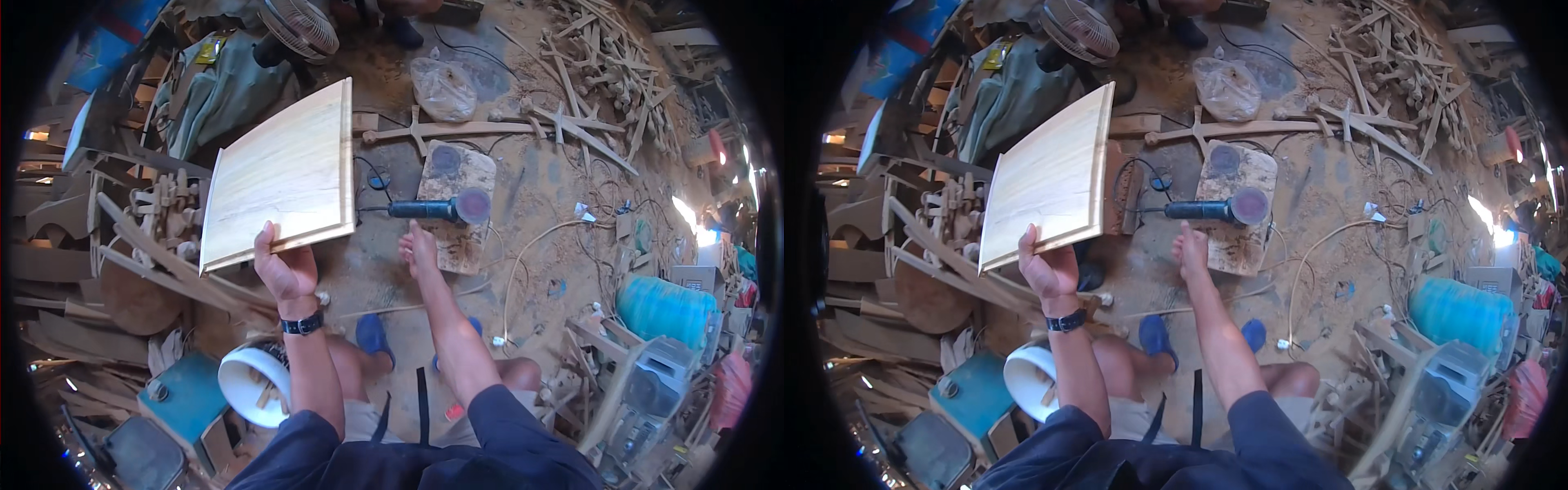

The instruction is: The person sands the surface and edges of a wooden board using a power sander, then walks through a workshop to a stack of wooden boxes and tests the fit of the board as a lid on one of the boxes.

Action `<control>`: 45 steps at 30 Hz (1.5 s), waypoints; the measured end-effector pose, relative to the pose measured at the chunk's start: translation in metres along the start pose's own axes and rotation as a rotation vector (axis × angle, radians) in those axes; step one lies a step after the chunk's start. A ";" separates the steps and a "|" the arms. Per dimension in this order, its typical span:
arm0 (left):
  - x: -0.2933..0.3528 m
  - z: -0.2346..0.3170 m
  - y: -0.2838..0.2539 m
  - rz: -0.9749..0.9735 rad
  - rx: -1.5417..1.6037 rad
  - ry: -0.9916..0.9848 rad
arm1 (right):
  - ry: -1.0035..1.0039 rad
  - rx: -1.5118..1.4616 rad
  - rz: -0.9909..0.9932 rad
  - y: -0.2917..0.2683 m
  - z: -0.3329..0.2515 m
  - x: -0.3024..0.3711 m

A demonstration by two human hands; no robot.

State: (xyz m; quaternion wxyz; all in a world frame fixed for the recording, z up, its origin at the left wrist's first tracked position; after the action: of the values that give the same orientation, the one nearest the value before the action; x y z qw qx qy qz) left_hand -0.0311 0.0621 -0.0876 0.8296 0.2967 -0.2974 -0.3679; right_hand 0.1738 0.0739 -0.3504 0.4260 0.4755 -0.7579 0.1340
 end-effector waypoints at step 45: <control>-0.026 -0.371 -0.157 -0.587 -0.544 -0.868 | -0.785 -0.404 -0.301 -0.321 -0.088 0.142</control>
State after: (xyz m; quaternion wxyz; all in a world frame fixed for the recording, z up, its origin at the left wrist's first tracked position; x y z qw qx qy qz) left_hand 0.1501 0.0966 -0.4466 0.5418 -0.0346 -0.4102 -0.7328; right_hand 0.4609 -0.1227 -0.2520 0.2056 0.5027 -0.7952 -0.2697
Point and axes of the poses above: each hand's wrist, its own x-axis away from the middle knuckle, its own y-axis out of the palm, z = x × y, the point moved 4 cm from there along -x, towards the middle knuckle, and after that the axes turned 4 degrees about z, right-handed, at the moved point
